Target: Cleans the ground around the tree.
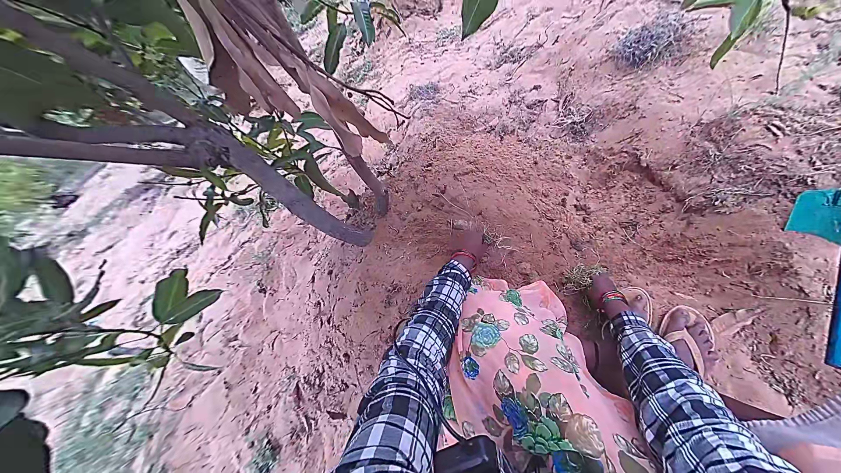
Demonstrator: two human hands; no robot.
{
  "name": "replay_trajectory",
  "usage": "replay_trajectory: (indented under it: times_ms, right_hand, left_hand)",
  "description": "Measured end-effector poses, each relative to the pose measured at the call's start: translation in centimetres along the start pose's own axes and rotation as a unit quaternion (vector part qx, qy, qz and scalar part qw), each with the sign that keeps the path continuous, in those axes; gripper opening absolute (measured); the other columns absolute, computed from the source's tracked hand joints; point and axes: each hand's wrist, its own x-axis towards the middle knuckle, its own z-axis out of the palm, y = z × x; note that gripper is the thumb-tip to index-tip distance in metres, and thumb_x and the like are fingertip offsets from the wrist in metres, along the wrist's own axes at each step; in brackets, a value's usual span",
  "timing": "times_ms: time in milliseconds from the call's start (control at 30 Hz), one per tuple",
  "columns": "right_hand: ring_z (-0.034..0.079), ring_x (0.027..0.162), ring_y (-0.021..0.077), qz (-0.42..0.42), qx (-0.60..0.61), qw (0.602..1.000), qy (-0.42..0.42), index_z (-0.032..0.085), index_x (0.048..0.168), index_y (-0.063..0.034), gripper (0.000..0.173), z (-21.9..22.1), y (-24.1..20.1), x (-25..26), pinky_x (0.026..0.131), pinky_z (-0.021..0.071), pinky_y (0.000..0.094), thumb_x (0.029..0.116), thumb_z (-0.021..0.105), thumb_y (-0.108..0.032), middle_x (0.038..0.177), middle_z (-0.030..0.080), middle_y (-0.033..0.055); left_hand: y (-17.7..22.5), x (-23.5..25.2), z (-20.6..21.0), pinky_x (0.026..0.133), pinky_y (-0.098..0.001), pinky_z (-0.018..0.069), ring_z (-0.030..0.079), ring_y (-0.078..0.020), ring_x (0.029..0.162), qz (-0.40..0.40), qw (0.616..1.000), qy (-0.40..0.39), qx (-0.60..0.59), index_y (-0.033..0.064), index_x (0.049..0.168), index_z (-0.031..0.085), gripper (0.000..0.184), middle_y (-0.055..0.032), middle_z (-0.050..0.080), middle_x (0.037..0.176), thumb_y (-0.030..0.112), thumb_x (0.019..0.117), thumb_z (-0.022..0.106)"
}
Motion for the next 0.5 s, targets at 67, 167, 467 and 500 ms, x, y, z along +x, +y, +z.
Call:
replay_trajectory:
  times_ms: [67, 167, 467, 500]
  right_hand:
    - [0.049, 0.138, 0.0492, -0.003, -0.006, 1.000, -0.002, 0.054, 0.140, 0.0096, 0.056, 0.0, -0.3, 0.1, 0.112, 0.0424, 0.0604, 0.0931, 0.073, -0.015, 0.152, 0.043, 0.0352]
    - [0.049, 0.138, 0.0492, -0.003, -0.011, 1.000, -0.001, 0.054, 0.141, 0.0090, 0.057, 0.1, -0.4, 0.3, 0.113, 0.0423, 0.0596, 0.0938, 0.074, -0.017, 0.152, 0.043, 0.0355]
    - [0.050, 0.137, 0.0480, -0.014, -0.009, 1.000, 0.000, 0.056, 0.140, 0.0089, 0.058, 0.3, 0.1, 0.6, 0.113, 0.0423, 0.0598, 0.0926, 0.076, -0.019, 0.150, 0.045, 0.0354]
    - [0.050, 0.138, 0.0481, -0.015, -0.009, 1.000, 0.001, 0.056, 0.140, 0.0089, 0.058, 0.3, 0.1, 0.6, 0.113, 0.0424, 0.0595, 0.0925, 0.076, -0.019, 0.150, 0.045, 0.0354]
  left_hand:
    - [-0.9, 3.9, 3.2, 0.105, -0.0658, 0.0447, 0.058, -0.0481, 0.128, 0.045, 0.995, -0.054, 0.065, -0.0060, 0.137, 0.059, 0.042, -0.0318, 0.061, 0.134, 0.017, 0.1012, 0.063]
    - [1.3, 5.1, 5.0, 0.110, -0.0649, 0.0419, 0.052, -0.0446, 0.137, 0.102, 0.962, -0.188, 0.172, -0.0020, 0.145, 0.053, 0.045, -0.0269, 0.055, 0.145, 0.013, 0.1025, 0.059]
    - [5.6, 3.6, 9.7, 0.107, -0.0684, 0.0416, 0.054, -0.0483, 0.132, 0.215, 0.876, -0.316, 0.295, -0.0054, 0.139, 0.057, 0.049, -0.0301, 0.059, 0.138, 0.021, 0.0993, 0.068]
    - [5.5, 3.5, 10.0, 0.106, -0.0674, 0.0425, 0.055, -0.0476, 0.132, 0.221, 0.870, -0.319, 0.304, -0.0061, 0.139, 0.057, 0.052, -0.0300, 0.059, 0.137, 0.023, 0.0979, 0.070]
